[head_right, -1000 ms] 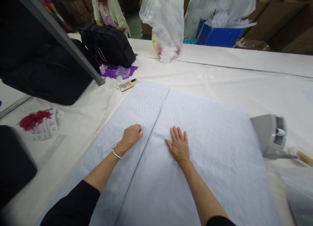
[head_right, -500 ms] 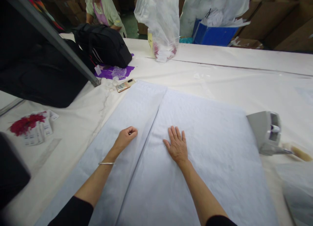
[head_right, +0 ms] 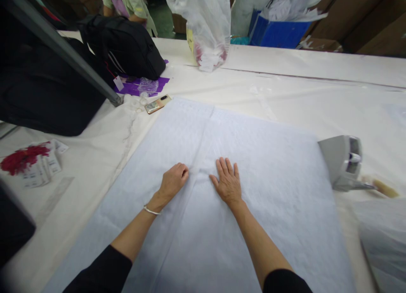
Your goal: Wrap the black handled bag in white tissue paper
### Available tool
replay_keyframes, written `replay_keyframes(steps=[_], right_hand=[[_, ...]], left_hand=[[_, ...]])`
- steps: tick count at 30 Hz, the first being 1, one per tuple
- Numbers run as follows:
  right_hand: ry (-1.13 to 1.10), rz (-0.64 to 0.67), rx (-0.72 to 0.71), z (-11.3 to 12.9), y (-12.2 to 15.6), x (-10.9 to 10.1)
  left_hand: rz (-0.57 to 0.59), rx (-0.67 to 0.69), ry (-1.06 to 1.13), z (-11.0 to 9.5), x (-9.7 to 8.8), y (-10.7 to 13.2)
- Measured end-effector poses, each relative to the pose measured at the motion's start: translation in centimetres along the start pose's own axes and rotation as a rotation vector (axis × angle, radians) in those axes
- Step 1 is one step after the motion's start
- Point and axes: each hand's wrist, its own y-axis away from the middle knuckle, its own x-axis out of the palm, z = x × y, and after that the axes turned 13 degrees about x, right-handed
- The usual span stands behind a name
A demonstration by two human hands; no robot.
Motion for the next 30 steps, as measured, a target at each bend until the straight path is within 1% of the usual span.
replay_keyframes(steps=[2, 5, 7, 9, 12, 15, 18, 20, 22, 24, 25, 27, 28, 30], right_hand=[[0.002, 0.002, 0.000, 0.0, 0.0, 0.0], [-0.003, 0.004, 0.003, 0.0, 0.0, -0.1], [-0.007, 0.005, 0.002, 0.0, 0.0, -0.1], [-0.005, 0.004, 0.001, 0.0, 0.0, -0.1], [0.003, 0.003, 0.001, 0.0, 0.0, -0.2], [0.008, 0.006, 0.005, 0.0, 0.1, -0.2], [0.007, 0.008, 0.007, 0.0, 0.1, -0.2], [0.002, 0.007, 0.004, 0.0, 0.1, -0.2], [-0.002, 0.003, 0.002, 0.0, 0.1, -0.3], [-0.005, -0.001, 0.000, 0.0, 0.1, -0.3], [-0.005, -0.001, -0.001, 0.0, 0.1, -0.4], [-0.005, 0.000, -0.002, 0.0, 0.1, -0.4], [-0.006, 0.002, -0.002, -0.1, 0.1, -0.4], [-0.008, 0.004, 0.000, -0.1, 0.1, -0.3]], left_hand=[[0.008, 0.001, -0.047, 0.1, 0.2, -0.1], [-0.022, 0.031, -0.044, 0.1, 0.4, -0.2], [-0.038, 0.080, -0.033, -0.3, 0.5, -0.3], [-0.029, 0.115, -0.038, -0.9, 0.6, -0.5], [-0.018, 0.102, -0.007, -1.0, 0.8, -1.0], [-0.071, 0.026, 0.065, 0.4, 0.6, -1.2], [-0.176, -0.072, 0.074, 2.4, 0.2, -1.3], [-0.217, -0.061, 0.053, 2.6, 0.2, -1.3], [-0.186, 0.049, 0.038, 1.8, 0.6, -1.3], [-0.125, 0.139, 0.019, 0.2, 1.3, -1.5], [-0.107, 0.143, 0.007, -0.7, 1.6, -1.6], [-0.103, 0.085, -0.006, -1.9, 2.1, -1.8], [-0.107, 0.053, -0.001, -2.1, 2.2, -2.0], [-0.108, 0.022, 0.016, -1.7, 2.0, -2.2]])
